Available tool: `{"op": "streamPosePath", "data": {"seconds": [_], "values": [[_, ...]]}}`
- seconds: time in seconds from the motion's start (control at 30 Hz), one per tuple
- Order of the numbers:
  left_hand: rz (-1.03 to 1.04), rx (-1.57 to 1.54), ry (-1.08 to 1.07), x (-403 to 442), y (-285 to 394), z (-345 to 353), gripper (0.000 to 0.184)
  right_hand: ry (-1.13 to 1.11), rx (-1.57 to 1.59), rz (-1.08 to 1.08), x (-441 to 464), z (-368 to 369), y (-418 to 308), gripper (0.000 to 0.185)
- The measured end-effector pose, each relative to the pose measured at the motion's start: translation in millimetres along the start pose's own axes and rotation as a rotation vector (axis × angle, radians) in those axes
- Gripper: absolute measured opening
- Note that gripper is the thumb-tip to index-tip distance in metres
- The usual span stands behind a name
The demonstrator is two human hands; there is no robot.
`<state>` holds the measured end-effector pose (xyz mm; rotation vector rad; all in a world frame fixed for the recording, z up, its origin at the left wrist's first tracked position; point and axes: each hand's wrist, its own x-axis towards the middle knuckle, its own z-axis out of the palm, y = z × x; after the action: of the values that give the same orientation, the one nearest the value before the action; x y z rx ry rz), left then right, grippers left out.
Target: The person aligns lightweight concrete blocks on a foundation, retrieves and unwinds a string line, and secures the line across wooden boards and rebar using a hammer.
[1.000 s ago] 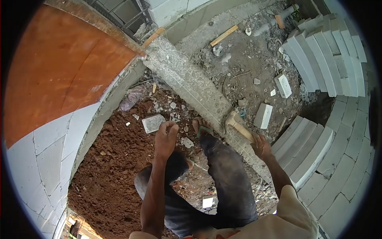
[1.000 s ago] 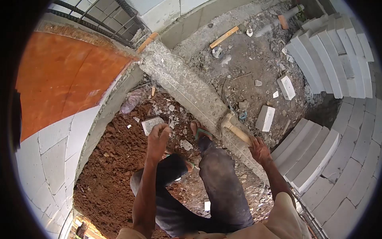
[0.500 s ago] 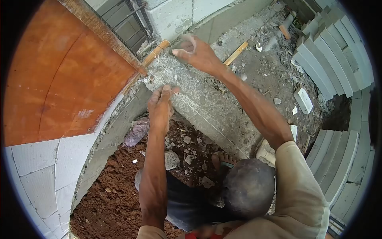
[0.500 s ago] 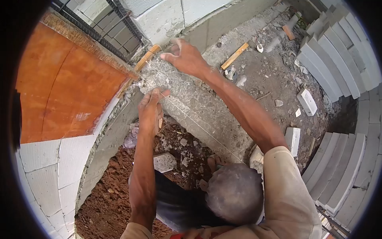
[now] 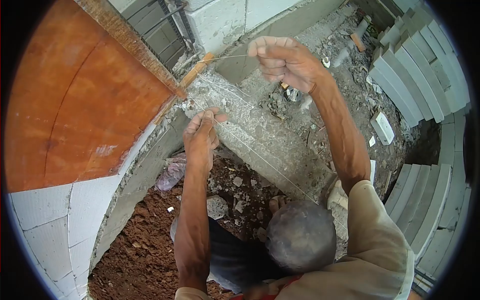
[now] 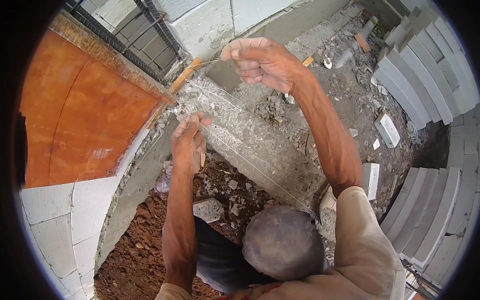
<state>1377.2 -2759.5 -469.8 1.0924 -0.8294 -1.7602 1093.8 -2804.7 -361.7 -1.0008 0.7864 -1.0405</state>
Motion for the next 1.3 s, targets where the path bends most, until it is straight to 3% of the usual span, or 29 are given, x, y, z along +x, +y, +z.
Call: {"op": "streamPosePath", "data": {"seconds": [0.13,0.2,0.23,0.37,0.43,0.53,0.6,0.63,0.7,0.73,0.8,0.9,0.97,1.07,1.13,1.17,1.23,1.27,1.3], "values": [[0.012,-0.030,0.024,3,1,-1,0.028,0.062,-0.015,-0.075,-29,3,1,0.022],[0.012,-0.032,0.013,3,3,-2,0.029,0.437,-0.858,-0.075,-34,7,-2,0.025],[0.010,-0.033,-0.002,2,5,-2,0.029,0.434,-0.856,-0.072,-33,5,5,0.025],[-0.024,0.052,0.001,-5,13,-3,0.029,0.388,-1.418,-0.512,7,6,56,0.039],[-0.032,0.081,-0.084,-10,14,-6,0.028,0.213,-0.995,-0.125,31,39,62,0.039],[-0.007,0.114,-0.033,-16,19,-2,0.028,0.309,-1.209,-0.204,88,50,115,0.036],[-0.002,0.120,-0.014,-20,21,-3,0.028,0.238,-1.001,0.030,104,56,120,0.042],[0.002,0.118,0.005,-23,22,-3,0.028,0.235,-1.000,0.028,101,57,122,0.042],[0.001,0.146,0.026,-26,25,-3,0.028,0.183,-0.716,-0.181,82,57,123,0.033],[-0.004,0.176,0.043,-28,26,-4,0.029,0.169,-0.719,-0.178,70,58,114,0.033],[-0.011,0.164,0.048,-29,26,-5,0.029,-0.006,-0.448,0.090,39,55,85,0.028],[-0.019,0.155,0.040,-28,26,-4,0.029,-0.098,-0.251,0.046,-2,34,65,0.026],[-0.021,0.145,0.042,-26,23,-5,0.029,-0.111,0.140,0.026,-40,22,39,0.030],[-0.009,0.051,0.025,-23,19,-5,0.029,0.008,-0.023,-0.007,-90,-6,21,0.033],[-0.013,0.038,0.056,-22,19,-3,0.030,0.163,-0.354,0.153,-112,-19,22,0.033],[-0.016,0.034,0.060,-23,18,-2,0.030,0.160,-0.355,0.159,-118,-20,23,0.033],[0.003,0.053,0.048,-25,21,2,0.026,0.145,-0.973,0.431,-125,-20,20,0.028],[0.005,0.051,0.049,-27,24,3,0.026,0.143,-0.975,0.430,-126,-29,26,0.028],[0.001,0.196,0.008,-30,30,6,0.025,0.105,-1.445,0.622,-126,-43,39,0.032]]}}
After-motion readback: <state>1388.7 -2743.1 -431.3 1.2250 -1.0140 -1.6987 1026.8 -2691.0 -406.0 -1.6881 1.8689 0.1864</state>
